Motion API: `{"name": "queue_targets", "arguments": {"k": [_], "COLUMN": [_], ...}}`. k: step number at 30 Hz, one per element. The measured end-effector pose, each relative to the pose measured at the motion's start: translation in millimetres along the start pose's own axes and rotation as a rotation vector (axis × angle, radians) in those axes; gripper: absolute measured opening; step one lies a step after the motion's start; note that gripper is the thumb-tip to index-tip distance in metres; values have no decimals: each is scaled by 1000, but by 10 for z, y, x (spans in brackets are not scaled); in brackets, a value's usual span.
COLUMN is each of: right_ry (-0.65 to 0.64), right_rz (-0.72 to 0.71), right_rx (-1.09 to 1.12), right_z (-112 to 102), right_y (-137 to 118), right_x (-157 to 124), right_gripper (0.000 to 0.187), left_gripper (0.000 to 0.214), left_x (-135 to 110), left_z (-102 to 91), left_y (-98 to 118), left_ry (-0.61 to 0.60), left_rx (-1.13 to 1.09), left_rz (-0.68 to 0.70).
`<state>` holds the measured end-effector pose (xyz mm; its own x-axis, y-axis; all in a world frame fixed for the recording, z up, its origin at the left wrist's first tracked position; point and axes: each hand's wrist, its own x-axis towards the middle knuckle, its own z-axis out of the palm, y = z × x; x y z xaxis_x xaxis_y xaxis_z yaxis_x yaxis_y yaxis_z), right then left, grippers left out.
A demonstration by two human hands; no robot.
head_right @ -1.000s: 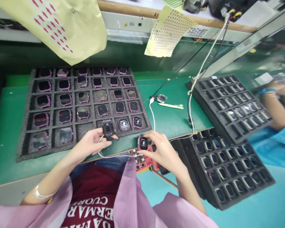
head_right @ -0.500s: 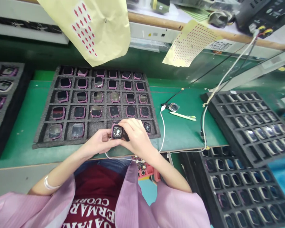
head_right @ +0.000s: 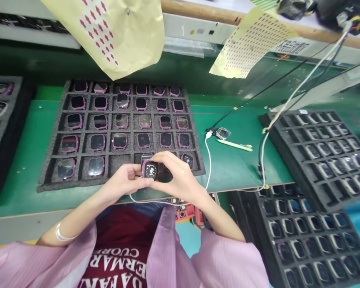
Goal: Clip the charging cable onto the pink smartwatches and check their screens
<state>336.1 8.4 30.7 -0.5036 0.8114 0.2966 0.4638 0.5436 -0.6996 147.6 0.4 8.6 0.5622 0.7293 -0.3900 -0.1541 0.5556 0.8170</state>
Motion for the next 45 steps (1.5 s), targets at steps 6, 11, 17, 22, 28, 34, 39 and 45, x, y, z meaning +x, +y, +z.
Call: {"name": "queue_targets", "arguments": {"k": [6, 11, 17, 22, 28, 34, 39, 45], "right_ry": [-97, -180, -152, -81, -81, 11, -81, -136], "right_rz": [-19, -40, -21, 29, 134, 235, 211, 204], "right_rx": [-105, -265, -248, -1, 435, 982, 1202, 1283], "right_z": [6, -22, 43, 114, 104, 211, 267, 311], "right_y": [13, -11, -8, 25, 83, 94, 86, 135], "right_x": [-20, -2, -26, -74, -109, -95, -45, -29], "right_gripper": [37, 35, 36, 39, 47, 28, 32, 38], "left_gripper": [27, 25, 25, 30, 35, 39, 31, 29], "left_x": [10, 44, 14, -43, -62, -91, -136, -189], "left_z": [-3, 2, 19, 38, -42, -123, -114, -92], "left_y": [-53, -165, -112, -16, -20, -48, 37, 118], "left_ry": [11, 0, 13, 10, -64, -138, -288, -300], "left_rx": [8, -23, -40, -62, -40, 30, 33, 63], "left_rz": [5, 78, 104, 76, 37, 17, 48, 81]}}
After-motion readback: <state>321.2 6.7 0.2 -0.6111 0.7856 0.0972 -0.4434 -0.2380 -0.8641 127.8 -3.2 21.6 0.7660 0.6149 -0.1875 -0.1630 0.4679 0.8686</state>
